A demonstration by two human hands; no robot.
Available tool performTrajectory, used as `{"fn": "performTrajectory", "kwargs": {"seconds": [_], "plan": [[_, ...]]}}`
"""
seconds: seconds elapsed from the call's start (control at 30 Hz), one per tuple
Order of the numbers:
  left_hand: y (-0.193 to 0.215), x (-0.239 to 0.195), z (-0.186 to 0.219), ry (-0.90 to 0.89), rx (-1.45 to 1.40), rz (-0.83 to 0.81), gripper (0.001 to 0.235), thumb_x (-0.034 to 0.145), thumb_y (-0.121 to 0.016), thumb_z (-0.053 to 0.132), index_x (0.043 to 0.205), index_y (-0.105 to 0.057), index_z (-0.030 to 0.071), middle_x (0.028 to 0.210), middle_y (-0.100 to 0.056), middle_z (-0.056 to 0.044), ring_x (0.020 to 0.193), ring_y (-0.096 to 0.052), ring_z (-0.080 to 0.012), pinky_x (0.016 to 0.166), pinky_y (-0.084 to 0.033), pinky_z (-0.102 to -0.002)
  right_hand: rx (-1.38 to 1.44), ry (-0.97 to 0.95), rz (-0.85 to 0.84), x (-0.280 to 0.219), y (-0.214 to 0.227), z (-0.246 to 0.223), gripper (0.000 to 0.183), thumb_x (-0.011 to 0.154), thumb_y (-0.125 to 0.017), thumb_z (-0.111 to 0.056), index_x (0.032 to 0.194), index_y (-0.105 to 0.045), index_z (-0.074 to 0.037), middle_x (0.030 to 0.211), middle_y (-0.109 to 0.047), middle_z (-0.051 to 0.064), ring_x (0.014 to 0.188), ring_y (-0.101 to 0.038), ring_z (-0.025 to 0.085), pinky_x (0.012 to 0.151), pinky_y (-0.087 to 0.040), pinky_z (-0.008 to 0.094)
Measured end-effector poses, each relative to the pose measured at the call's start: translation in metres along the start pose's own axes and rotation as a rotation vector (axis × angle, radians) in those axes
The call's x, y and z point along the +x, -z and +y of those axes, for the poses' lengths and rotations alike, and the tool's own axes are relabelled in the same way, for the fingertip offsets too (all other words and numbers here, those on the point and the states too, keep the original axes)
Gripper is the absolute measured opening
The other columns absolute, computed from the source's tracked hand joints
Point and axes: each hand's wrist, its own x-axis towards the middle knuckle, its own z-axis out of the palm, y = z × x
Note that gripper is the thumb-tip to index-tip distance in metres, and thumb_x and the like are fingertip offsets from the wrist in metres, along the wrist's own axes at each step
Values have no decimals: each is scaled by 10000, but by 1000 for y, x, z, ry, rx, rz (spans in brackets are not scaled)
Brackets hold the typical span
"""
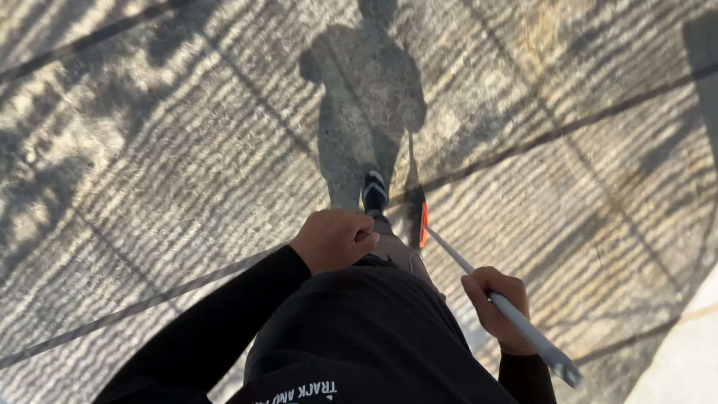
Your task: The person sweeps a tiled floor with a broom, moving the broom head along the base of the walls and across the patio. They walk while sweeping, occasionally spinning the broom handle between their hands and pushing debris along the ground.
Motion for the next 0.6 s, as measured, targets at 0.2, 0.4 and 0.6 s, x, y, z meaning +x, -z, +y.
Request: {"fn": "performTrajectory", "kwargs": {"seconds": [0.2,0.4,0.6], "plan": [[28,16,9,134,-115,170,427,924,-663,337,611,-498,98,496,-458,-42,451,-456,-201,468,-362,-395,-239,-37,-209,113,11,37,394,928,-725,-216,619,-563,-34,472,-446,30,449,-368,84,426,-309,302],[69,24,21,383,-320,435,420,923,-689,277,624,-497,54,469,-424,-48,406,-381,-151,425,-309,-362,-247,-13,-311,218,23,36,438,933,-722,-233,596,-521,-38,483,-448,25,449,-360,100,421,-319,317],[91,52,1,370,-418,643,392,930,-696,201,623,-505,48,495,-421,-11,447,-362,-95,427,-299,-320,-305,2,-375,326,34,24,384,926,-714,-217,636,-536,-39,521,-478,20,469,-404,118,445,-350,342]]}}
